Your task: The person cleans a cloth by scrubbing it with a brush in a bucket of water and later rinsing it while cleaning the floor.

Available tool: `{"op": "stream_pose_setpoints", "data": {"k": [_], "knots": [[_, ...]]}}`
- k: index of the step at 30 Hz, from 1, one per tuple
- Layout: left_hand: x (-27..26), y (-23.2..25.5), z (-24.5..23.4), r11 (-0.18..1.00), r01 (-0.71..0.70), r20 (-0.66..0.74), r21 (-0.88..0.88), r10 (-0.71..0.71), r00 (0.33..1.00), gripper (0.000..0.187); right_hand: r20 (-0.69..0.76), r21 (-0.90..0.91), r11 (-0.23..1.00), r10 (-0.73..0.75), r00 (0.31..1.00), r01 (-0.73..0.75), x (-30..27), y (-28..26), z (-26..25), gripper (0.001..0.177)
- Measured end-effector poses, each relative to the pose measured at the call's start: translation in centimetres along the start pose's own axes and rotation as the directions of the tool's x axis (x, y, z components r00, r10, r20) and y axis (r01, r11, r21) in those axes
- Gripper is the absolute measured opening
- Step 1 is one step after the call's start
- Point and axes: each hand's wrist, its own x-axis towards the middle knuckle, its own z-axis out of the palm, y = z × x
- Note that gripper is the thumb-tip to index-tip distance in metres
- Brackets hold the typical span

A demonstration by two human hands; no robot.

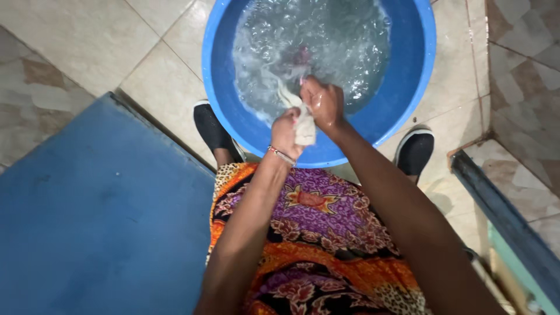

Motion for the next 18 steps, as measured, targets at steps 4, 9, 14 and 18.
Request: {"op": "stream_pose_setpoints", "data": {"k": [4,9,14,18], "knots": [[-2.5,5.0,1.4,0.825,-0.527,0.235,0.207,0.480,0.845,0.041,-0.137,0.509,0.852,-0.056,0.989,0.119,1.2,3.9,2.3,0.012],[-1.6,8.2,-0.7,0.550,-0.660,0.190,0.511,0.677,0.711,0.041,-0.501,0.153,0.974,-0.067,0.863,0.165,3.4,12.5,1.6,0.013],[3.8,2.5,-3.4,0.958,-0.151,-0.043,0.242,0.167,0.985,0.030,-0.034,0.566,0.801,0.261,0.965,-0.196,-0.5,15.9,8.7,0.032],[4.8,-2.1,-3.8,0.990,-0.035,-0.002,0.134,0.036,0.999,0.035,0.144,0.626,0.582,0.567,0.811,-0.519,-0.5,18.9,6.7,0.031]]}}
